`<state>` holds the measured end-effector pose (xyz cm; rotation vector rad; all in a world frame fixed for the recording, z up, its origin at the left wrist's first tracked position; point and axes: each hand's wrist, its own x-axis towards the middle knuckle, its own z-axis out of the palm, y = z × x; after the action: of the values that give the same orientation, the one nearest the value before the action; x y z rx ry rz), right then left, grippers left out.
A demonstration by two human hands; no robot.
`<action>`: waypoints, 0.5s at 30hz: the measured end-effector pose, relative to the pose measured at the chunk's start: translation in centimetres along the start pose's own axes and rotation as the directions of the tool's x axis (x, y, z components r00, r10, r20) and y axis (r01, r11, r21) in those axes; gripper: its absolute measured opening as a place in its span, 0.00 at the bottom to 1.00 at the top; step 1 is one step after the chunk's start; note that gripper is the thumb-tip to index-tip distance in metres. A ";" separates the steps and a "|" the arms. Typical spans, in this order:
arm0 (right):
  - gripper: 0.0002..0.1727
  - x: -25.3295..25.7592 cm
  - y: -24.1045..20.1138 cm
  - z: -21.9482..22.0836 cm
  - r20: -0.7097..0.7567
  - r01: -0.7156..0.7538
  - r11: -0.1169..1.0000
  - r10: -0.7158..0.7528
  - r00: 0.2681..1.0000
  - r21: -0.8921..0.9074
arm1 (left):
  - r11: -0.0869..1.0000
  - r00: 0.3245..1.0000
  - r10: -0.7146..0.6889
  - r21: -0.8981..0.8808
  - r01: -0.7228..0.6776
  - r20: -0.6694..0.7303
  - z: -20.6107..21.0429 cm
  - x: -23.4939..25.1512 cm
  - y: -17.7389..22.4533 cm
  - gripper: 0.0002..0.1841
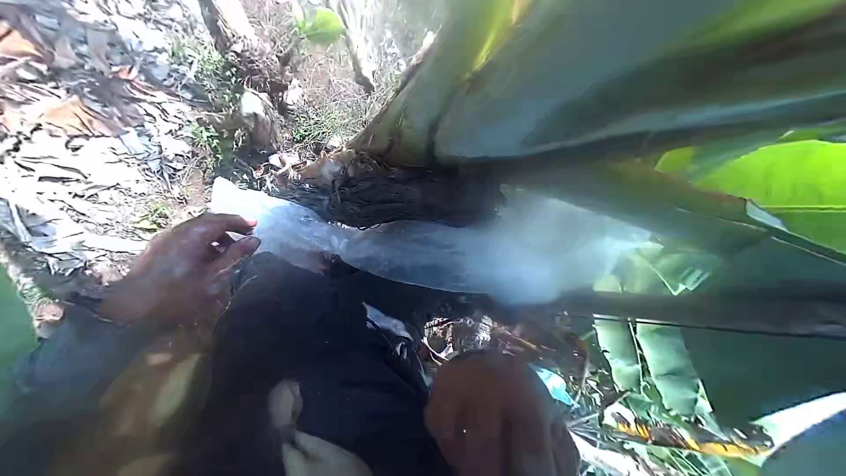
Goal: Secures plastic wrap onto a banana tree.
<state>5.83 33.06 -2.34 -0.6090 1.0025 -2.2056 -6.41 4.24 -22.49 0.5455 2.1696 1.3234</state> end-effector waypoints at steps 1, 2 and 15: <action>0.15 -1.1 -0.3 0.5 -0.012 0.035 0.996 -0.036 0.999 -0.083 | 0.990 0.989 0.139 0.012 -0.139 0.041 0.5 2.9 3.5 0.18; 0.16 -2.2 -0.7 0.9 -0.033 0.062 0.981 -0.070 0.997 -0.182 | 0.966 0.962 0.256 0.013 -0.259 0.098 1.5 5.4 7.3 0.20; 0.18 -12.8 -0.5 4.9 -0.594 -0.474 0.492 -0.800 0.084 -0.730 | 0.864 0.841 0.500 -0.052 -0.501 0.208 0.9 9.7 15.3 0.12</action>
<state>17.59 39.92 -0.86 0.8592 3.1366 -1.9110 -12.40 17.24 -11.36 1.2678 1.9152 1.4334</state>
